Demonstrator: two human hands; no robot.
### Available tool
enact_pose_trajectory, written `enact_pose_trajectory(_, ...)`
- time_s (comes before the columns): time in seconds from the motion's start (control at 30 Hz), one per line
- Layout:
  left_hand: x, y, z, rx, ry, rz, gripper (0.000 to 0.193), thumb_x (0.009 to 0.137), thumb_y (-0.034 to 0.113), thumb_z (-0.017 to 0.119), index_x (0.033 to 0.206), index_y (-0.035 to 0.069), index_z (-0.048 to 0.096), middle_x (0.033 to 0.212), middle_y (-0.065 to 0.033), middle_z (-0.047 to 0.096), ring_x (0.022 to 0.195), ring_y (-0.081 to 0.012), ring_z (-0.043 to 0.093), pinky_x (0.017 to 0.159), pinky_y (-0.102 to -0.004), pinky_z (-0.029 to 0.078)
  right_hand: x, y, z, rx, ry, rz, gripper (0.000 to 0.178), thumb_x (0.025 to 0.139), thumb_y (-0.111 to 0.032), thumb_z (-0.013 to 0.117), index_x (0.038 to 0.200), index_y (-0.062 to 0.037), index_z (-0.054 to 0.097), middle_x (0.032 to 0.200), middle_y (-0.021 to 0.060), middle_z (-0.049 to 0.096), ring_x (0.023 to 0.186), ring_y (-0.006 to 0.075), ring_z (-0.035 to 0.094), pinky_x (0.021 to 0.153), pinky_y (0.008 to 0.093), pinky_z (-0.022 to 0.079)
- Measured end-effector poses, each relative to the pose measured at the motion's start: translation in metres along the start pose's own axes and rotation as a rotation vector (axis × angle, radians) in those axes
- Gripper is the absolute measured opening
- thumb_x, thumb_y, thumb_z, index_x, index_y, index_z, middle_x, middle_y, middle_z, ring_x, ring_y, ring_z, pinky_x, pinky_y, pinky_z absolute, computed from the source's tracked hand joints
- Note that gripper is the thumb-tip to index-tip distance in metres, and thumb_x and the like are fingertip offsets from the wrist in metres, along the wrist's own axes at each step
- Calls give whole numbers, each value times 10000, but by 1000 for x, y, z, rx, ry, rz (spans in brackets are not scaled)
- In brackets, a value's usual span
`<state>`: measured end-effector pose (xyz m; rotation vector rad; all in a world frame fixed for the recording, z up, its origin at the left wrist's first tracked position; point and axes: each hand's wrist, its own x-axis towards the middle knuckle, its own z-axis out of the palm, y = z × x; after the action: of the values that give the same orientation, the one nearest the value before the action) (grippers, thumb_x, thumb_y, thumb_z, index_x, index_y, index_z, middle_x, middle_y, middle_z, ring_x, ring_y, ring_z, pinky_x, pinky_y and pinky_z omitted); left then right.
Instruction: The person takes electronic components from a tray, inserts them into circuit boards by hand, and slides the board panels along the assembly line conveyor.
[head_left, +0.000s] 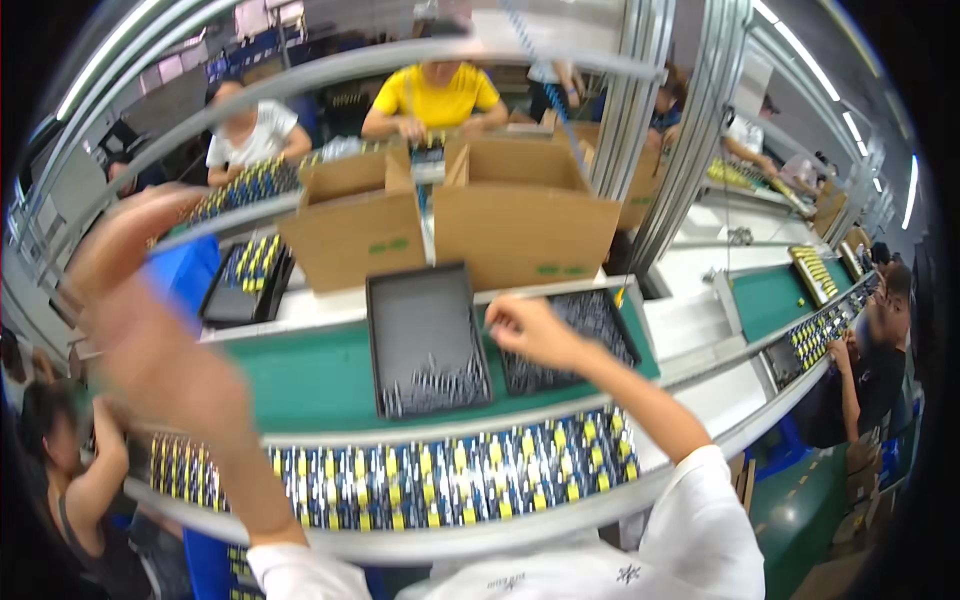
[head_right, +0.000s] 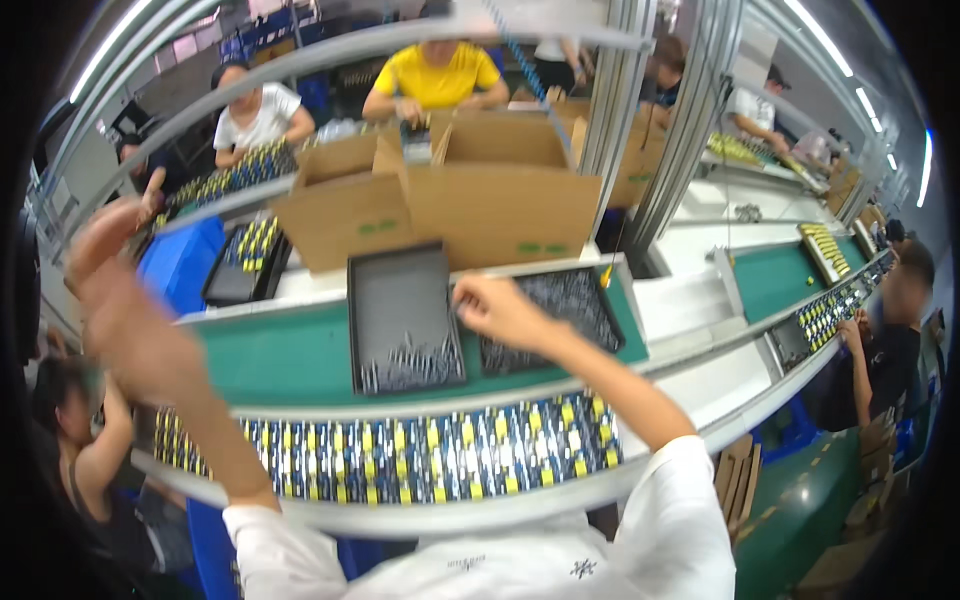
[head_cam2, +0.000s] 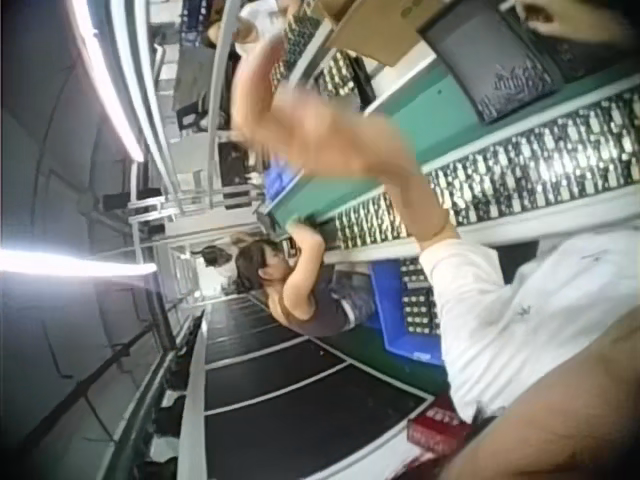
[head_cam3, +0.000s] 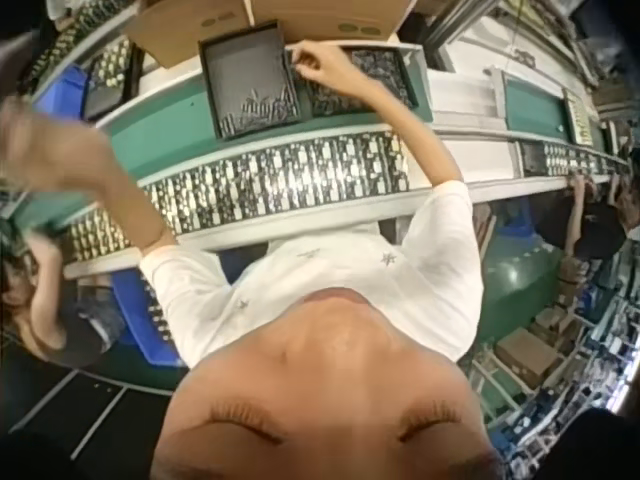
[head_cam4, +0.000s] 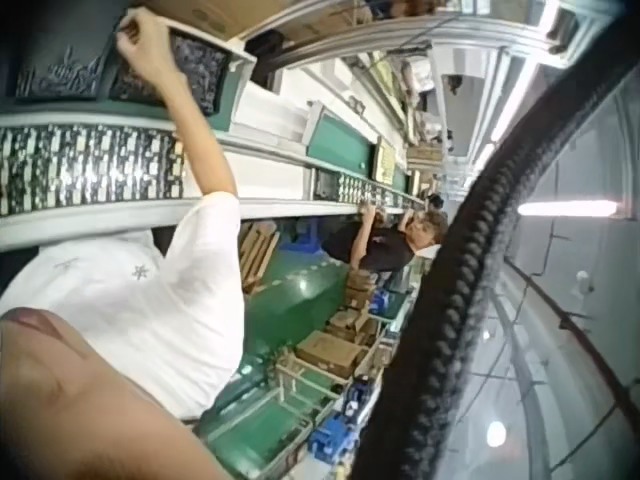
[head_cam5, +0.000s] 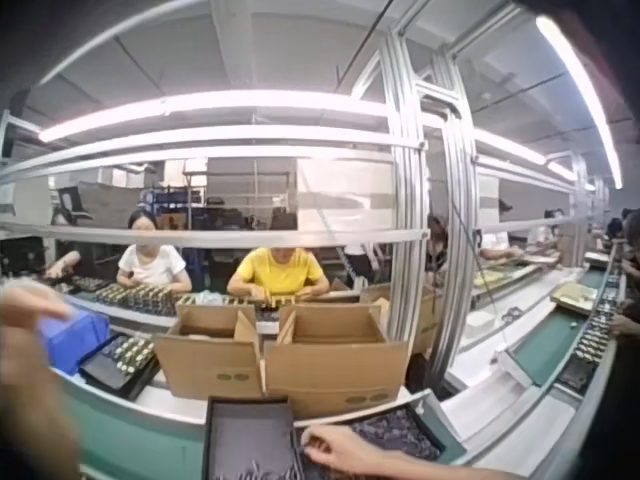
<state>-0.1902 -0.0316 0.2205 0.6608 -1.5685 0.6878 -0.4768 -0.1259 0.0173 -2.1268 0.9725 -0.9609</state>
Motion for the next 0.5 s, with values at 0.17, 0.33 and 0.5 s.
enact_pose_trajectory(0.17,-127,-14,88,-319,-839,-508,187,856,162,597,973,22,642,909,-141,675,854,-295,649,749,-372,496,-53,-3,-34,194,-9,199,114,885,-55,602,975,7,569,875,22,593,784,79,584,687,228,501)
enact_pose_trajectory(0.33,-214,-15,121,-39,-1373,-535,316,785,272,695,1004,52,633,915,-133,675,861,-309,636,750,-395,502,-108,-12,-43,266,40,291,107,865,-42,625,953,7,586,850,14,595,795,59,579,703,207,487)
enact_pose_trajectory(0.5,-225,-6,124,1,-1393,-445,239,783,218,691,946,59,617,866,-124,665,845,-318,627,736,-412,493,-147,-17,-44,258,7,304,107,850,-29,637,935,10,584,832,16,576,770,58,562,697,203,480)
